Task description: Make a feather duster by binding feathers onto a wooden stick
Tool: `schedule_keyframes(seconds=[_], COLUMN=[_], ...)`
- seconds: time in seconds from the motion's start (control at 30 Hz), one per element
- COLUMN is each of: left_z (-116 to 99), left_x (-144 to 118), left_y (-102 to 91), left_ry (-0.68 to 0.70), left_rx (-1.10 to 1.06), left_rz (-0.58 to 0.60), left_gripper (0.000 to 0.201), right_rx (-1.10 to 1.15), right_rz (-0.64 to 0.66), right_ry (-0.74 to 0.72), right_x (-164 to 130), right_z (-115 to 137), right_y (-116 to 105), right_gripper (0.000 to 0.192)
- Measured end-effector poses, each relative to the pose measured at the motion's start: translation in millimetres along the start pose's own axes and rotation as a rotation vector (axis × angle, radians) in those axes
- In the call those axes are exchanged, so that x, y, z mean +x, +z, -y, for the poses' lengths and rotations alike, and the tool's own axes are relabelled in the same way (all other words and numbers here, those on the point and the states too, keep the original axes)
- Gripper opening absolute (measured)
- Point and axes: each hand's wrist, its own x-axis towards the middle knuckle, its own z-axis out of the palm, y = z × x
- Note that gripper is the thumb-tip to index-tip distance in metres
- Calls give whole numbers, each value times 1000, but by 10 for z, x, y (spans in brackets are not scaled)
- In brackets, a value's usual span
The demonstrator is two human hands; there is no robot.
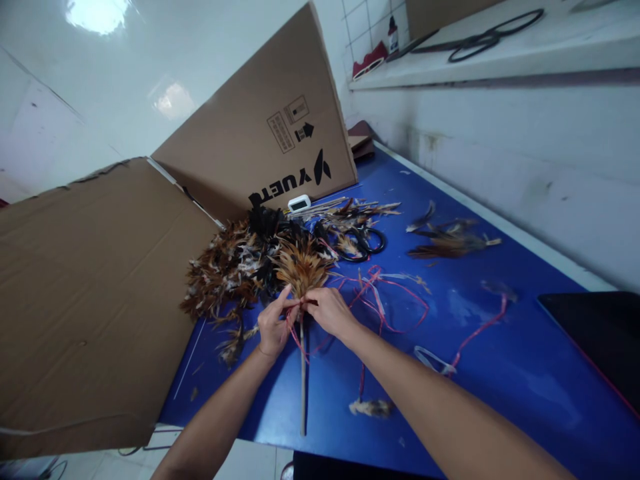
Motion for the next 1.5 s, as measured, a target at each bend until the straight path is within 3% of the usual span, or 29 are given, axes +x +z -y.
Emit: schedule_keyframes(seconds=[0.4, 0.67, 0.93, 1.07, 1.3, 1.5], left_z=[5, 4, 30, 34, 12, 16], left_x=[3, -2, -32, -35, -10, -16], left_y=[-1, 4, 21, 21, 8, 7], left_ry=[5, -20, -46, -45, -6, -10], left_rx=[-16, -22, -19, 9, -17, -19], left_rz=[-7, -10, 0, 11, -7, 4], left_gripper=[54, 52, 52, 51, 56, 57], right_rx=[144, -176, -544, -674, -366, -317], right_rz=[115, 19, 122, 112, 51, 46], right_ry=[200, 35, -56, -81, -2, 5], right_x=[40, 41, -14, -28, -21, -3], right_z=[-26, 58, 194, 196, 95, 101], right_y=[-4, 17, 6, -14, -68, -80], right_gripper=[18, 12, 11, 13, 9, 10])
